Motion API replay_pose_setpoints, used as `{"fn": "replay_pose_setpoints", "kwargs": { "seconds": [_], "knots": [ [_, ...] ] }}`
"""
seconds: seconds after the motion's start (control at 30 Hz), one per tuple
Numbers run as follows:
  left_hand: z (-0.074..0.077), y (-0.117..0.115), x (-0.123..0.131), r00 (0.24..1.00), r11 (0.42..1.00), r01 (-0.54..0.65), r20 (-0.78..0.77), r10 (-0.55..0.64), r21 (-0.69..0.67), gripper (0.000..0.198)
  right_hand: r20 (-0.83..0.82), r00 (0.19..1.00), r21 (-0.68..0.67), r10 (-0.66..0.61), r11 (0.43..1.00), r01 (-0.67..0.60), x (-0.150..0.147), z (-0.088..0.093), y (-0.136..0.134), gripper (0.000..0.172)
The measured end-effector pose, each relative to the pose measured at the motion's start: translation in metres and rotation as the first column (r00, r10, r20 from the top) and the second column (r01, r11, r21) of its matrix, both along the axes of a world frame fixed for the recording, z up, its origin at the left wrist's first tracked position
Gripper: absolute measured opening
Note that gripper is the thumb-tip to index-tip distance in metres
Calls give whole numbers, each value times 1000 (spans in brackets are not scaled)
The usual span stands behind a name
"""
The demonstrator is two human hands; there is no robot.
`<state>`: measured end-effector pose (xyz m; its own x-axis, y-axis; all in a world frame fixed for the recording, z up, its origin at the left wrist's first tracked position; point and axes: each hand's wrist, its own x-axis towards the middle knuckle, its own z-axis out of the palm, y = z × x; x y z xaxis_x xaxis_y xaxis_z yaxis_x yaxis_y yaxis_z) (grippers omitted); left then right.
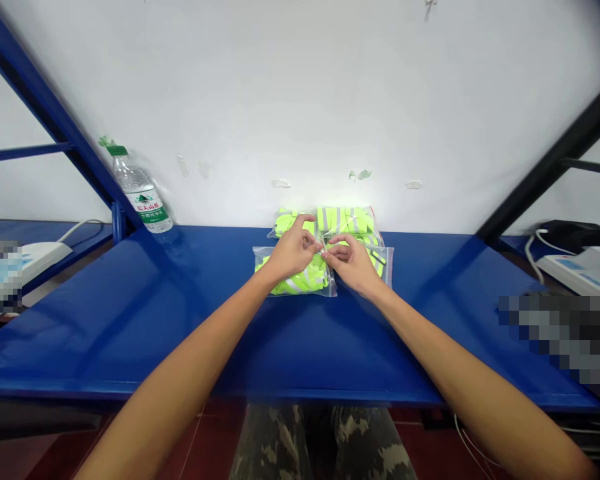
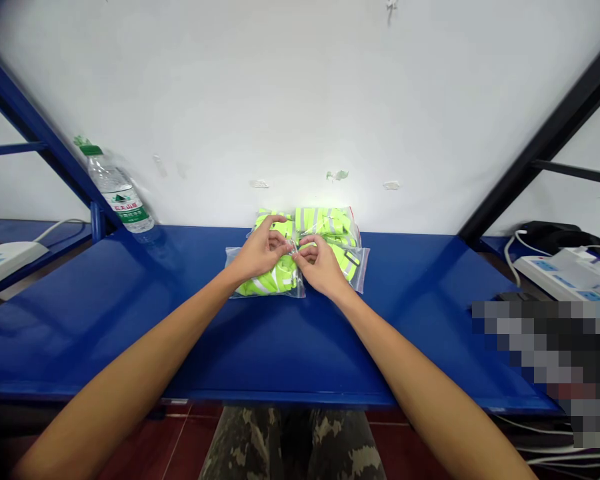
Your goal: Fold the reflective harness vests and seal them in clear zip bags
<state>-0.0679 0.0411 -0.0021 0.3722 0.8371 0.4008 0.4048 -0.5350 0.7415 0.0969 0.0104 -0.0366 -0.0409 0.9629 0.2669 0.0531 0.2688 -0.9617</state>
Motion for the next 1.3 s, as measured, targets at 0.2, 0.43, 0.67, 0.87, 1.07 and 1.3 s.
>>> {"fn": "replay_pose_setpoints", "kwargs": {
  "seconds": [0.2,0.43,0.67,0.87,1.07,1.3],
  "knots": [
    [11,2,-10,991,984,-129,36,125,125,52,6,996,-47,88,995,-87,4,2,0,35],
    [16,-3,-12,993,965,-116,37,110,235,51,106,992,83,71,993,-80,-1,-1,1,25],
    [12,-6,-8,998,983,-50,42,43,176,46,223,974,164,22,985,-60,-7,-2,-2,26],
    [11,-1,-11,991,996,-63,125,54,69,47,105,994,51,-37,998,32,-10,-1,-4,23],
    [7,-4,-5,981,977,-182,91,173,111,42,163,981,27,-104,995,101,-7,-3,-2,20],
    [12,-8,-5,981,980,-189,-30,191,54,47,266,951,94,-160,986,140,-4,-1,-2,18]
  ]
}}
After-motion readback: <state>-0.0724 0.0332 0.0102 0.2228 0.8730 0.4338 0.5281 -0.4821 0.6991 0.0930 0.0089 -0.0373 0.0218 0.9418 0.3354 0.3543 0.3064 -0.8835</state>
